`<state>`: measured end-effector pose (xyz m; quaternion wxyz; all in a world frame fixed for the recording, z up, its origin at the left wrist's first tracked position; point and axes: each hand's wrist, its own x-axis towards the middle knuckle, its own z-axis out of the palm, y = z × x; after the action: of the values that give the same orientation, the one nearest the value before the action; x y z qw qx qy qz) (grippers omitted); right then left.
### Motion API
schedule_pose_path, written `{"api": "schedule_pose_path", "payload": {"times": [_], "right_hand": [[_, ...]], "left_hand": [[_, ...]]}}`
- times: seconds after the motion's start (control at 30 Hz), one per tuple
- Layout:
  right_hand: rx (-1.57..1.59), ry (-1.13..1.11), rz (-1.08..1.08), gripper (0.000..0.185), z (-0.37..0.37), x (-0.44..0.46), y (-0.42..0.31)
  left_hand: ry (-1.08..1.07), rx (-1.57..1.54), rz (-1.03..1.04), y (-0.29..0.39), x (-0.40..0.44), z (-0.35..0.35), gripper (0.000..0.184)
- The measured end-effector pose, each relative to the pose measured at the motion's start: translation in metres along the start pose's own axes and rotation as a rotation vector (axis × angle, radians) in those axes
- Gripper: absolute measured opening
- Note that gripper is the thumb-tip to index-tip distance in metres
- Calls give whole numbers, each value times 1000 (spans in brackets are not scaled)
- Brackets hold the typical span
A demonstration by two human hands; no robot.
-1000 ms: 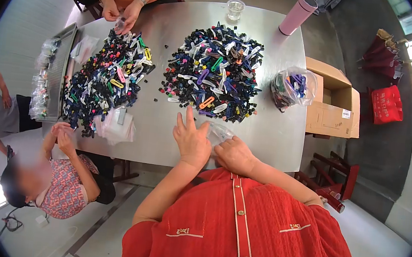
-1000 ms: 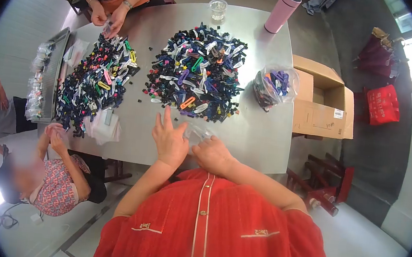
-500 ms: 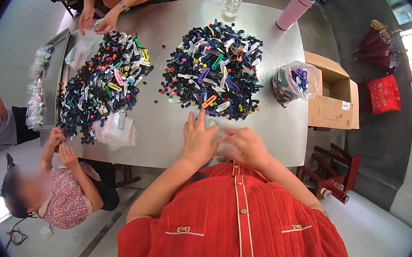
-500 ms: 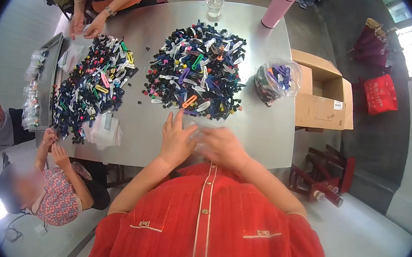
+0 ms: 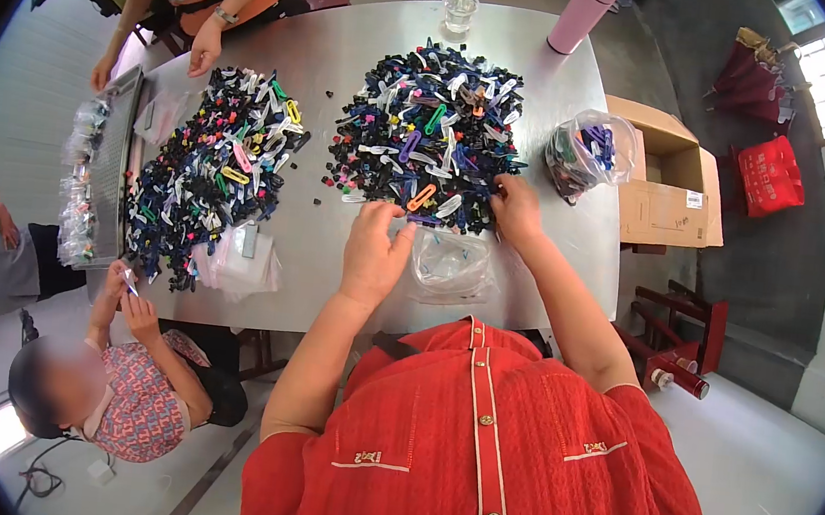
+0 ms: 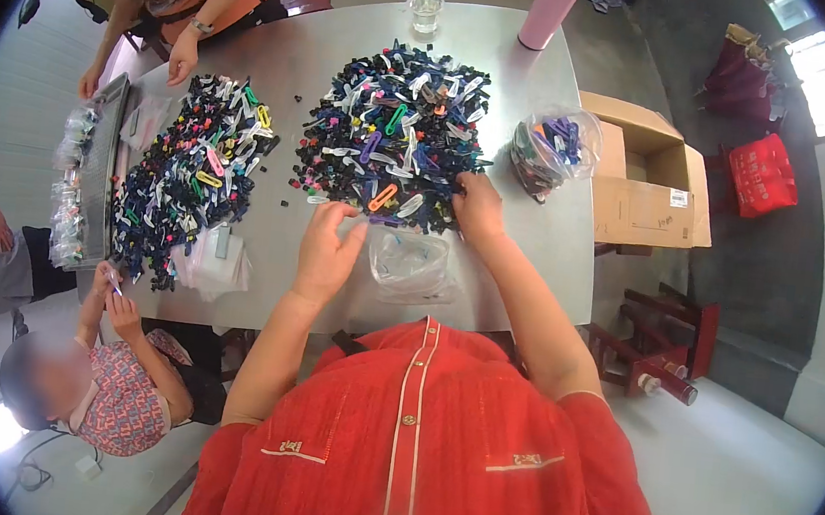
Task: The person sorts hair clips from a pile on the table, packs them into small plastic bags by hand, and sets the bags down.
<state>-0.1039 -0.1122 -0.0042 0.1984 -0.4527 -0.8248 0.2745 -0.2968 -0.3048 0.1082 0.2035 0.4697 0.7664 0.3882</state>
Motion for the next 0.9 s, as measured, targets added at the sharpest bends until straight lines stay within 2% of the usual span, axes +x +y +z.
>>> {"api": "schedule_pose_path", "payload": {"times": [0.1, 0.17, 0.23, 0.4, 0.5, 0.57, 0.6, 0.63, 0.7, 0.73, 0.77, 0.83, 0.9], "right_hand": [[107, -19, -12, 30, -4, 4, -3], [166, -70, 83, 31, -12, 1, -3], [242, -75, 111, 30, -12, -4, 4], [450, -56, 213, 28, -32, -13, -13], [536, -61, 241, 20, -55, -14, -45], [514, -109, 134, 17, -76, -26, -86], [494, -100, 0, 11, -70, -35, -90], [495, -96, -3, 11, -68, -42, -89], [202, -296, -315, 10, -66, -51, -81], [204, -276, -188, 9, -66, -52, -76], [201, -272, -192, 9, -66, -50, -68], [258, -26, 120, 9, -60, -47, -47], [233, -8, 133, 11, -51, -39, -22]], "left_hand": [[-74, 110, -50, 9, -7, 10, 31], [-86, 174, -80, 10, -8, 15, 32], [-303, 141, -311, 6, -4, 20, 30], [-186, 92, -241, 0, -11, 28, 27], [-140, 142, -262, 6, -11, 32, 25], [-129, 210, -294, 3, -12, 35, 23], [-205, 180, -282, -6, -15, 40, 21], [-282, 149, -267, -10, -15, 43, 20], [-228, 112, -264, -13, -17, 45, 20], [-175, 72, -268, -11, -15, 45, 20], [-172, 71, -263, -11, -13, 44, 20], [-49, -11, -243, -3, -11, 33, 19], [-31, 17, -227, -2, -10, 31, 18]]}}
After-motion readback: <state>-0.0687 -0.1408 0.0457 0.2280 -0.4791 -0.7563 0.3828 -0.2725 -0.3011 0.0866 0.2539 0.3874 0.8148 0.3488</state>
